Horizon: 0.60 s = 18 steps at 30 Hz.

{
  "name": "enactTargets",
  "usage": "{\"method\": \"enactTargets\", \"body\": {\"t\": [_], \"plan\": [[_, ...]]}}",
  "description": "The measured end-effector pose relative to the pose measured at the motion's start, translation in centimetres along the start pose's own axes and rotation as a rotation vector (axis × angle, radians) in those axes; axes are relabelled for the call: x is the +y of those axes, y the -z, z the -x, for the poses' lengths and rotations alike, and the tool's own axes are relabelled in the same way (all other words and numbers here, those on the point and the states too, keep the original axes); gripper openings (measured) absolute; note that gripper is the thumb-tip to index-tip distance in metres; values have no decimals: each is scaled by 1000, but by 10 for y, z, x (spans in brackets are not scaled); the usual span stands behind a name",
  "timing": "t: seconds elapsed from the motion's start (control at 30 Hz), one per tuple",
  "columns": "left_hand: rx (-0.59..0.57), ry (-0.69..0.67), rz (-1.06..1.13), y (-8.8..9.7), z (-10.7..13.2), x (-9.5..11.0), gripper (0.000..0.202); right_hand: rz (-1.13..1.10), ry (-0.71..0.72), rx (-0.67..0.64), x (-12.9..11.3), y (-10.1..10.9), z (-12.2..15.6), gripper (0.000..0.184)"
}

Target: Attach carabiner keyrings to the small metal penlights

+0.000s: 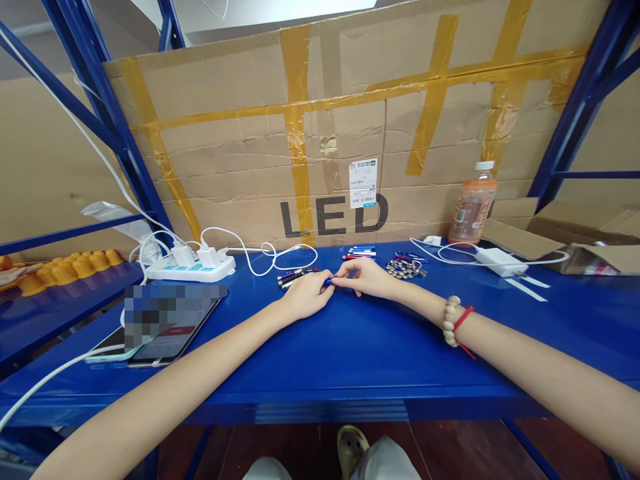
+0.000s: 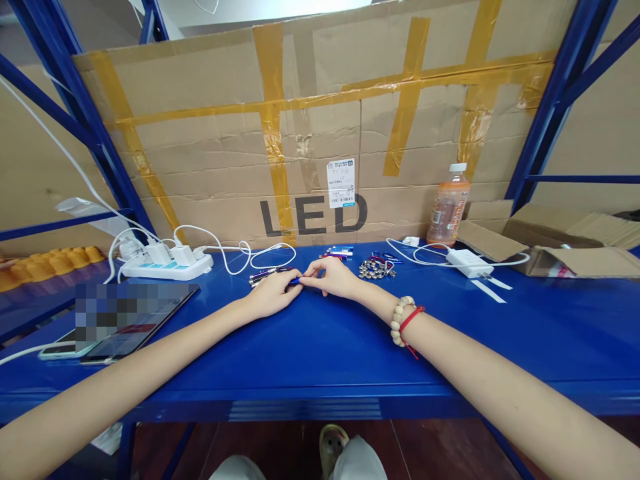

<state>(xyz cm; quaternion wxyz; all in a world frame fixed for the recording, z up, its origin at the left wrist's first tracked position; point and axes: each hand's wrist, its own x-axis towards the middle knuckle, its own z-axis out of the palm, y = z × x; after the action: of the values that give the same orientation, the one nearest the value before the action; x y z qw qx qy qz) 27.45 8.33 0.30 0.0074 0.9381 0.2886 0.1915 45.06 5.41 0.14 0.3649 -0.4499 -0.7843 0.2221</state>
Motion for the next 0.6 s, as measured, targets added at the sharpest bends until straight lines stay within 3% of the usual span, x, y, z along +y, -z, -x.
{"method": "enactTargets", "body": {"t": [0.6], "plan": [[-31, 16, -5, 2, 1, 2, 17, 8, -15, 2, -1, -1, 1, 36]]}}
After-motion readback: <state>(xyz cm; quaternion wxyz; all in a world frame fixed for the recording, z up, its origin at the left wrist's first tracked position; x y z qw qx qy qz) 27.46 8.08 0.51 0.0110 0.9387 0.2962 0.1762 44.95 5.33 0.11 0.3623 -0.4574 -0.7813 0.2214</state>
